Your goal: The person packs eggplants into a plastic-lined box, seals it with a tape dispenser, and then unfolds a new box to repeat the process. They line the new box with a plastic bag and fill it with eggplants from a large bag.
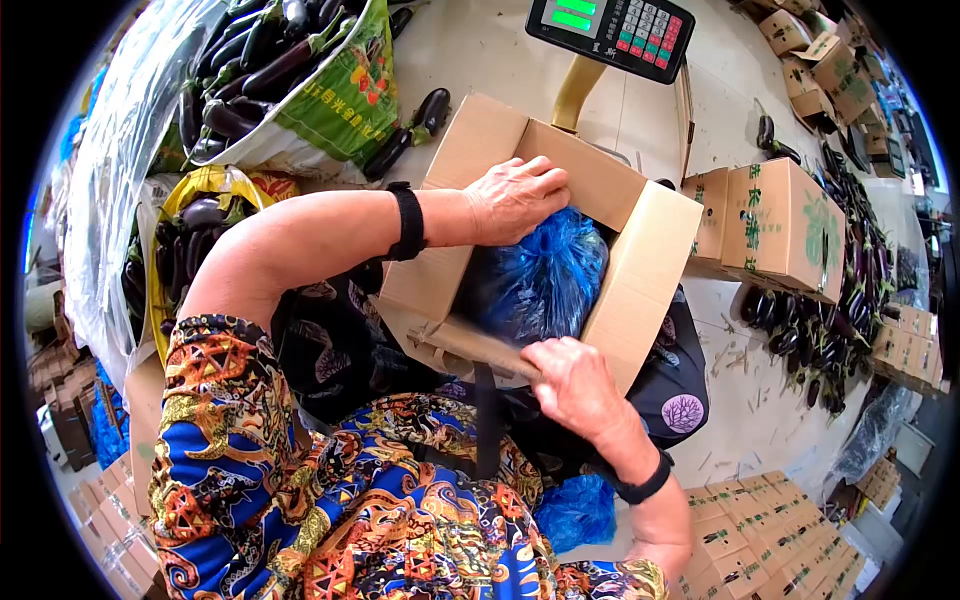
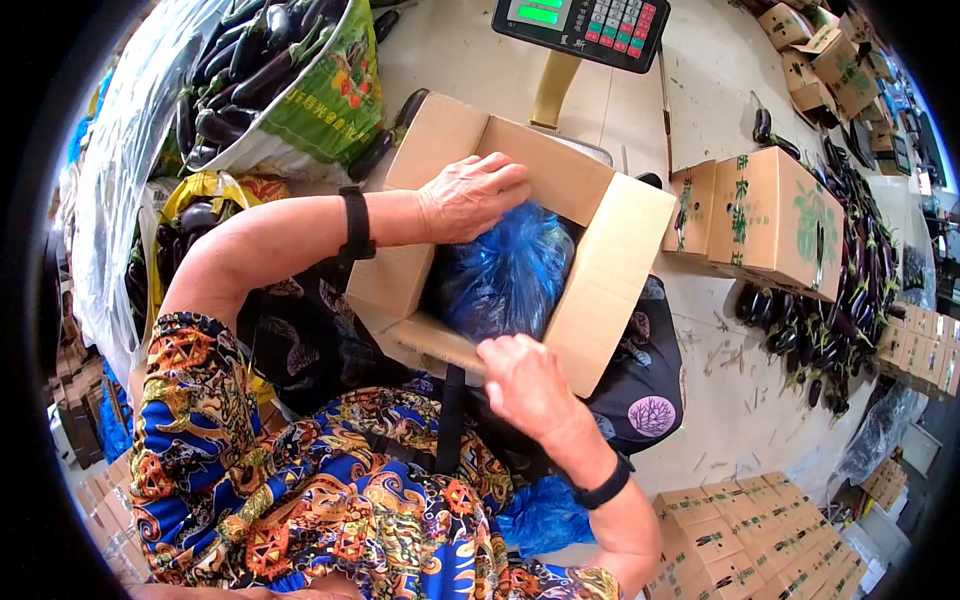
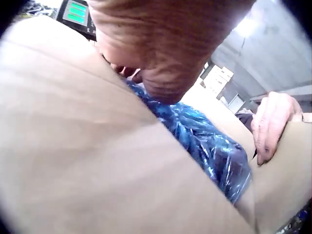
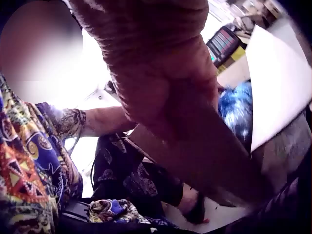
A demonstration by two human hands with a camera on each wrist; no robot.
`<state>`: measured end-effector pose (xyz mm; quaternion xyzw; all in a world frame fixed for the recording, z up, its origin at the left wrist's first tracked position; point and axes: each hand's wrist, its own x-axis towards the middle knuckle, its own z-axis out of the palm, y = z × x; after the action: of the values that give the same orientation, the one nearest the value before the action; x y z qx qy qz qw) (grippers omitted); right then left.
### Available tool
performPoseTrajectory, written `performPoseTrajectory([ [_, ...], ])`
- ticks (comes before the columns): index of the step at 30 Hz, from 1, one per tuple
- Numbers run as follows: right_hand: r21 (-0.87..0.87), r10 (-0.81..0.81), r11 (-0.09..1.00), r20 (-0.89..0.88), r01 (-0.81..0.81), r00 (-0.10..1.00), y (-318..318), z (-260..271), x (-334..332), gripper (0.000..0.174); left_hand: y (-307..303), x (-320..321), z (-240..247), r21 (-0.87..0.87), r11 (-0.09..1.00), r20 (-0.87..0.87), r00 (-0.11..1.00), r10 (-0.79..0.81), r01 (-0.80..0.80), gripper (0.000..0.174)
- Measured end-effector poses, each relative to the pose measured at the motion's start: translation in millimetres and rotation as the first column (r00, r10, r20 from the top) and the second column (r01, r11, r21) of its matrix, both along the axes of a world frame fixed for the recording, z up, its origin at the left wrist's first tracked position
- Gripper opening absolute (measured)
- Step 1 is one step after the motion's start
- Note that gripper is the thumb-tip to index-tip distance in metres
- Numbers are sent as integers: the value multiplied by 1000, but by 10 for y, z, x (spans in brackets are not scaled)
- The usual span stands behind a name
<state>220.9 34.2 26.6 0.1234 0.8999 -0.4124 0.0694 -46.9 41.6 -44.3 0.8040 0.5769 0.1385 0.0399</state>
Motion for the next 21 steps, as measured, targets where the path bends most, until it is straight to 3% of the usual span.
performPoseTrajectory([
  [2, -61, -140, 989, -42, 137, 989, 97, -130, -89, 18, -5, 30, -27, -9, 999, 29, 999, 42, -42, 40],
  [3, -70, -137, 988, -26, 135, 990, 213, -185, -140, 20, -17, 41, -33, -16, 998, 39, 997, 62, -61, 40],
  [5, 222, -192, 953, -83, 206, 978, 325, -308, -219, 36, -25, 84, -27, -148, 984, 35, 994, 108, -101, 44],
  [8, 319, -256, 917, 5, 241, 967, 371, -306, -313, 60, -158, 276, 10, -181, 966, 80, 977, 200, -183, 53],
  [11, 402, -323, 849, -117, 343, 939, 256, -378, -231, 74, -302, 453, -42, -190, 956, 79, 967, 241, -223, 68],
  [12, 435, -338, 827, -124, 357, 933, 231, -344, -198, 93, -312, 473, -53, -168, 959, 70, 968, 242, -228, 69],
  [15, 533, -504, 568, -376, 627, 777, 381, -412, 24, 107, -330, 461, -86, -175, 959, 59, 970, 236, -223, 71],
  [16, 493, -655, 513, -303, 702, 692, 443, -422, 115, 115, -319, 460, -93, -180, 958, 54, 970, 237, -224, 71],
  [17, 233, -777, 573, -149, 785, 612, 543, -471, 240, 108, -312, 461, -97, -184, 958, 49, 972, 231, -219, 71],
  [18, -51, -839, 544, -15, 838, 544, 526, -471, 296, 101, -308, 462, -95, -182, 958, 37, 972, 231, -221, 71],
  [19, -319, -856, 439, 135, 840, 499, 511, -460, 332, 95, -300, 459, -97, -177, 958, 28, 972, 233, -225, 70],
  [21, -582, -942, 104, 203, 807, 268, 409, -378, 297, 81, -320, 484, -117, -166, 960, 28, 972, 235, -227, 70],
])
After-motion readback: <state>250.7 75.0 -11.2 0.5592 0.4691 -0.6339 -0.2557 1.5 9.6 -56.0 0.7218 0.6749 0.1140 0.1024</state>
